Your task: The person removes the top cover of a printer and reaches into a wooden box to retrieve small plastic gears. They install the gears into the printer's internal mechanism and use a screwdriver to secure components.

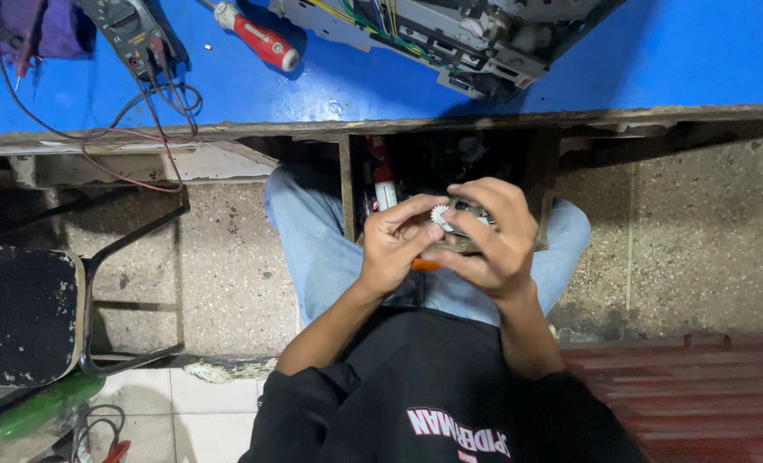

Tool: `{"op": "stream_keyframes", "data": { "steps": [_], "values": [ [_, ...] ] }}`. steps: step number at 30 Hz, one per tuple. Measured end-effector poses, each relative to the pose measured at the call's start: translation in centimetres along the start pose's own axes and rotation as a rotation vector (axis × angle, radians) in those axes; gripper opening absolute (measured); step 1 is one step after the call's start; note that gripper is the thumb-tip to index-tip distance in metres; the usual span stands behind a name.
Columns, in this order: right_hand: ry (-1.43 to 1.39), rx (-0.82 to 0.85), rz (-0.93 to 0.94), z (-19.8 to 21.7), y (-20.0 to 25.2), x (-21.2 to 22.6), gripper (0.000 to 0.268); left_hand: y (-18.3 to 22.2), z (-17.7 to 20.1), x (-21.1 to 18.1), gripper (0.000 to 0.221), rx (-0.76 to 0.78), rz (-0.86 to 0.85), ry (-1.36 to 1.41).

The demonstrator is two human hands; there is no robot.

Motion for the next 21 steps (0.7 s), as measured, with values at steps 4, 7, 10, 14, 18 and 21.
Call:
{"op": "stream_keyframes", "data": {
  "steps": [4,7,10,14,18,21],
  "values": [
    [-0.259,-0.217,-0.121,1.5,0.6,-1.6,0.069,-0.4,1.2,1.8,0.035,0.003,0.034,0.078],
    [-0.208,-0.143,-0.078,0.5,1.3,-0.9,0.071,0.2,1.8,3.0,0.037,-0.022,0.062,0.119],
    [-0.035,0.054,-0.083,-1.3,1.9,-1.1,0.075,0.4,1.9,3.1,0.038,-0.043,0.094,0.096],
    [-0.35,-0.22,-0.184,0.2,3.5,-2.7,0.081,0.0,1.5,1.3,0.034,0.007,-0.01,0.039],
    [-0.433,-0.14,-0.183,-0.6,4.1,-2.7,0.071,-0.1,-0.2,-1.9,0.032,0.116,-0.279,-0.322],
    [-0.201,-0.095,-0.143,-0.8,3.7,-1.9,0.052,-0.3,-0.8,-2.5,0.029,0.078,-0.272,-0.471]
  ]
}}
Point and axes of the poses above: each hand's wrist, its own y-axis away from the middle knuckle, its own z-axis out of the back of the hand, x = y × z, the point moved 8 cm from there along -y, towards the middle knuckle, and after that the axes turned 7 degrees about y, right-handed, at the moved point
